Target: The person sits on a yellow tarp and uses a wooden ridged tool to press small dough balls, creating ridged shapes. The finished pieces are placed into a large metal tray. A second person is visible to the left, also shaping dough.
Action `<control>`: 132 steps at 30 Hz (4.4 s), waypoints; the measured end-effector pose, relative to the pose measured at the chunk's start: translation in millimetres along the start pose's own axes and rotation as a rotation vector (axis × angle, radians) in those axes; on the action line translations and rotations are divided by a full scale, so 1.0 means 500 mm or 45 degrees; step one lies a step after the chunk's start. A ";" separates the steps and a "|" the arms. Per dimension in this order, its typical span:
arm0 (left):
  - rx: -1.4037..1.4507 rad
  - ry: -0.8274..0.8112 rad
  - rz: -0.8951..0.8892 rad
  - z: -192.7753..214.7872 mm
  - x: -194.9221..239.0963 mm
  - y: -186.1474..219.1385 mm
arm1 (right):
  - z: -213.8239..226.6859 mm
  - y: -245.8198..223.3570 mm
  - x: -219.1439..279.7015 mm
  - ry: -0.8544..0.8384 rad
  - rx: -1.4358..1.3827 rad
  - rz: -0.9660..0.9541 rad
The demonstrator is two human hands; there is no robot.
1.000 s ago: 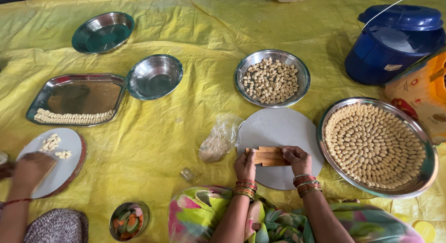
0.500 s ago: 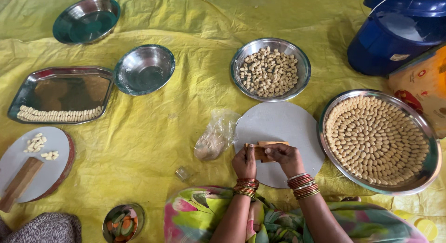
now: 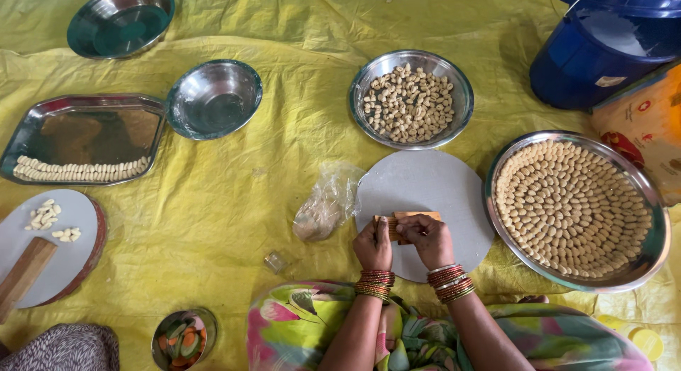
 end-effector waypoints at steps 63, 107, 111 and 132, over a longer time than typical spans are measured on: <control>-0.066 0.050 0.040 0.010 -0.007 -0.019 | 0.029 -0.021 0.006 0.212 0.682 0.194; -0.609 -0.185 0.674 0.050 -0.008 -0.001 | 0.079 -0.224 -0.228 0.350 0.514 0.290; -0.497 -0.145 0.504 0.031 -0.015 -0.020 | 0.015 -0.206 -0.133 -0.022 0.826 0.321; -0.784 0.266 -0.280 0.033 -0.026 -0.026 | 0.113 0.081 -0.025 0.306 0.496 -0.037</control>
Point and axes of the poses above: each hand's wrist, its own x-axis away from the middle knuckle, its own z-axis out of the back of the hand, y = z × x, the point moved 4 cm from there along -x, towards the middle knuckle, and after that the axes turned 3 degrees about -x, right-handed, at the moved point
